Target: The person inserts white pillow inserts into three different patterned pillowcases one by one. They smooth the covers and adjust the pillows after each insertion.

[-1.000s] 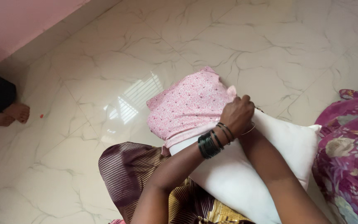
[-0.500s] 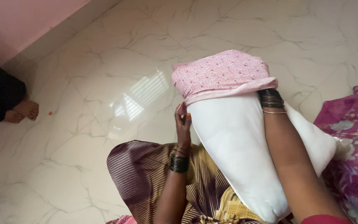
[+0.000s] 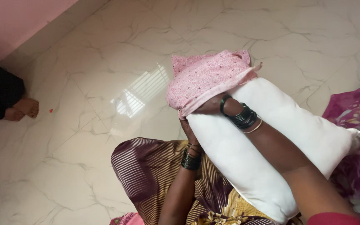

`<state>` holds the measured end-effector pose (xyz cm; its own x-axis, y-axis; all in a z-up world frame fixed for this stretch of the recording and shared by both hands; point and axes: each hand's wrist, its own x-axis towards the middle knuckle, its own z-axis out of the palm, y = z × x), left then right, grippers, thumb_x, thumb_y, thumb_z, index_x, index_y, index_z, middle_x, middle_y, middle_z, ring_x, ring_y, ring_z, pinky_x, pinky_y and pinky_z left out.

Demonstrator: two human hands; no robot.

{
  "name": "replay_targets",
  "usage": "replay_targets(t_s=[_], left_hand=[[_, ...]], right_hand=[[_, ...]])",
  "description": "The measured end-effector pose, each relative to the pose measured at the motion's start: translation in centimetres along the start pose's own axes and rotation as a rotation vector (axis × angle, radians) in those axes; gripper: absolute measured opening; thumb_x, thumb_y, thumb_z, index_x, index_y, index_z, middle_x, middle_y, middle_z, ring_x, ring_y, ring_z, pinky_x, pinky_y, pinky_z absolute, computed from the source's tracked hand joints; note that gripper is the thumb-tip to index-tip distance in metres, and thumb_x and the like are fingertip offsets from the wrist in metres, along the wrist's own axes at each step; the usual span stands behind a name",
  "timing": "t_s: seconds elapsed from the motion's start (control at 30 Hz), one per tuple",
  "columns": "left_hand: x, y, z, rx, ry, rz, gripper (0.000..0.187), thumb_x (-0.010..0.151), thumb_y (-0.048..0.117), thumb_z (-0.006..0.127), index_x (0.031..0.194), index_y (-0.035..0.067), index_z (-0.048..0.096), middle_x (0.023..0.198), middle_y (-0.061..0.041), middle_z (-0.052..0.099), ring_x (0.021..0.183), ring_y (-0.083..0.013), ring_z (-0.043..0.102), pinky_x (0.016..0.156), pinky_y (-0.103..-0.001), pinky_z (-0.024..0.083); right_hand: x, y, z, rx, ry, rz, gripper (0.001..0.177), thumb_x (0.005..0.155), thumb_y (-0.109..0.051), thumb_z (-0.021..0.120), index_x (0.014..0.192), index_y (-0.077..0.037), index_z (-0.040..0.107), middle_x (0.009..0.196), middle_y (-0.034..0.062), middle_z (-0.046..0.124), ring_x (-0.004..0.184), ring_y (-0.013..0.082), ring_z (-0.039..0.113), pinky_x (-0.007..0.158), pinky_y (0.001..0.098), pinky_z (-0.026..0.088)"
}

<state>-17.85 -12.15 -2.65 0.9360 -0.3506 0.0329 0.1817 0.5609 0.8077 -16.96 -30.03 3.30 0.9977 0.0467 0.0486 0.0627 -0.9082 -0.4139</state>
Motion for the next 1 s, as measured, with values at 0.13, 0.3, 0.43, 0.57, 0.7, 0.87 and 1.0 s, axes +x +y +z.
replay_targets(t_s=[0.13, 0.3, 0.43, 0.57, 0.7, 0.87, 1.0], left_hand=[[0.2, -0.7, -0.8, 0.090, 0.009, 0.025, 0.043, 0.111, 0.025, 0.042, 0.152, 0.009, 0.040, 0.148, -0.007, 0.051, 0.130, -0.0164, 0.052, 0.111, -0.031, 0.045], [0.0, 0.0, -1.0, 0.371, 0.095, 0.056, 0.038, 0.112, 0.026, 0.046, 0.143, 0.003, 0.049, 0.134, -0.009, 0.059, 0.121, -0.0167, 0.056, 0.104, -0.031, 0.046], [0.0, 1.4, 0.0, 0.706, 0.073, 0.113, 0.029, 0.106, 0.024, 0.060, 0.115, -0.004, 0.065, 0.093, -0.009, 0.067, 0.084, -0.0146, 0.057, 0.073, -0.031, 0.048], [-3.0, 3.5, 3.4, 0.560, -0.101, 0.028, 0.027, 0.103, 0.024, 0.067, 0.104, -0.003, 0.070, 0.073, 0.000, 0.059, 0.065, -0.0058, 0.045, 0.055, -0.026, 0.037], [-6.1, 8.3, 7.0, 0.644, -0.304, 0.002, 0.033, 0.102, 0.030, 0.067, 0.086, 0.001, 0.071, 0.063, 0.002, 0.061, 0.054, -0.0064, 0.049, 0.049, -0.028, 0.037], [-12.5, 14.7, 11.3, 0.764, -0.634, 0.191, 0.039, 0.104, 0.037, 0.066, 0.080, 0.007, 0.073, 0.058, -0.004, 0.047, 0.053, -0.0153, 0.044, 0.050, -0.036, 0.032], [-13.0, 17.1, 12.3, 0.832, -0.801, 0.318, 0.043, 0.100, 0.038, 0.068, 0.072, 0.006, 0.057, 0.056, -0.005, 0.046, 0.052, -0.0160, 0.045, 0.056, -0.036, 0.034]], right_hand=[[2.8, 1.3, 1.9, -0.066, -0.082, 0.055, 0.045, 0.102, -0.039, 0.048, 0.136, -0.014, 0.064, 0.141, 0.0133, 0.063, 0.132, 0.0306, 0.058, 0.113, 0.0447, 0.043], [4.5, 4.0, 4.2, -0.125, -0.053, 0.125, 0.046, 0.103, -0.040, 0.047, 0.137, -0.016, 0.064, 0.143, 0.0127, 0.062, 0.134, 0.0309, 0.057, 0.114, 0.0454, 0.042], [4.5, 8.2, 4.9, -0.263, 0.147, 0.191, 0.051, 0.105, -0.044, 0.044, 0.146, -0.015, 0.056, 0.151, 0.0116, 0.055, 0.140, 0.0297, 0.050, 0.117, 0.0458, 0.038], [1.4, 11.5, 1.8, -0.209, 0.388, 0.401, 0.051, 0.105, -0.043, 0.045, 0.146, -0.015, 0.055, 0.151, 0.0117, 0.054, 0.140, 0.0297, 0.050, 0.118, 0.0459, 0.037], [-1.1, 11.3, -1.7, -0.132, 0.567, 0.469, 0.050, 0.105, -0.042, 0.045, 0.146, -0.014, 0.055, 0.151, 0.0118, 0.054, 0.140, 0.0298, 0.049, 0.118, 0.0460, 0.037], [-4.3, 9.7, -2.5, -0.041, 0.610, 0.513, 0.049, 0.105, -0.041, 0.046, 0.145, -0.014, 0.055, 0.151, 0.0119, 0.054, 0.141, 0.0298, 0.049, 0.119, 0.0461, 0.037], [-6.8, 10.0, -2.6, 0.022, 0.617, 0.583, 0.049, 0.106, -0.040, 0.047, 0.145, -0.013, 0.054, 0.151, 0.0120, 0.053, 0.141, 0.0299, 0.048, 0.119, 0.0462, 0.036]])
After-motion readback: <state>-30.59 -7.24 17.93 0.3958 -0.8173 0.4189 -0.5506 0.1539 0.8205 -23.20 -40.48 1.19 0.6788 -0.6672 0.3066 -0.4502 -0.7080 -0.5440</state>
